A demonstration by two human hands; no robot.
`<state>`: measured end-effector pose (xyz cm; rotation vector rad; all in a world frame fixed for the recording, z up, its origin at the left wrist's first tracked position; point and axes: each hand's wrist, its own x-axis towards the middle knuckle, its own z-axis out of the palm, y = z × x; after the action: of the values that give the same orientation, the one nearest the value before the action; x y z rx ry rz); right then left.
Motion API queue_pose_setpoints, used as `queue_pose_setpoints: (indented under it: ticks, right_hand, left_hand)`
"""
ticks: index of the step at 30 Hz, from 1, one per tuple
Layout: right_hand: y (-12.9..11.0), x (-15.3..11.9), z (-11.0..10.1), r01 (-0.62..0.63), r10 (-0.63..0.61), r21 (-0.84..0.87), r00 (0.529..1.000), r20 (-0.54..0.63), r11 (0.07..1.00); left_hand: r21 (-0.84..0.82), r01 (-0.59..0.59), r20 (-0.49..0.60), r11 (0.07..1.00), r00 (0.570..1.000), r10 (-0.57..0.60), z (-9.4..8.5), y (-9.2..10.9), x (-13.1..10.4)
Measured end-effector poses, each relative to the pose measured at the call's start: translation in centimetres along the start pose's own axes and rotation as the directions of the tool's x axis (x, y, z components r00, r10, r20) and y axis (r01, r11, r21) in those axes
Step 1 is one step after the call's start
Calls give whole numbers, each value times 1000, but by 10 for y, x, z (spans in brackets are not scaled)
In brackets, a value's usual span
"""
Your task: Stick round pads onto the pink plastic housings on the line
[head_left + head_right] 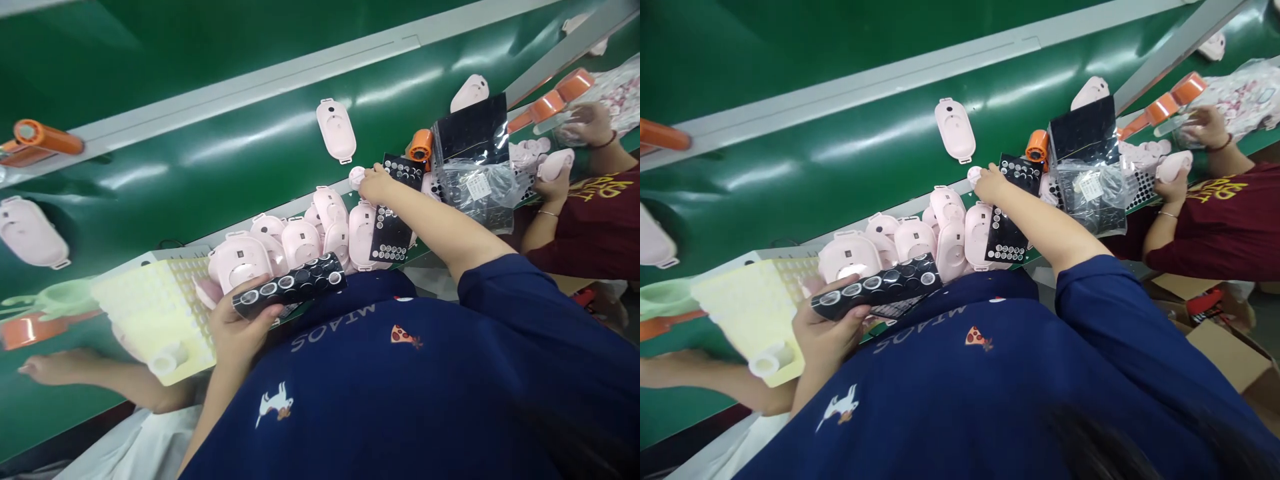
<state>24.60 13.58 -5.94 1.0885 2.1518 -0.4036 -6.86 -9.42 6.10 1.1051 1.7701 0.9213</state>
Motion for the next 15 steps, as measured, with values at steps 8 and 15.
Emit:
queue_pose_setpoints:
  ticks: [8, 15]
  right_hand:
    - [26, 9, -5, -13, 13, 2, 998, 62, 1000]
    - [54, 17, -1, -63, 54, 128, 996, 70, 990]
  left_hand:
    - [-91, 117, -127, 989, 984, -128, 1, -6, 8]
    - [-63, 104, -30, 993, 994, -106, 8, -6, 11]
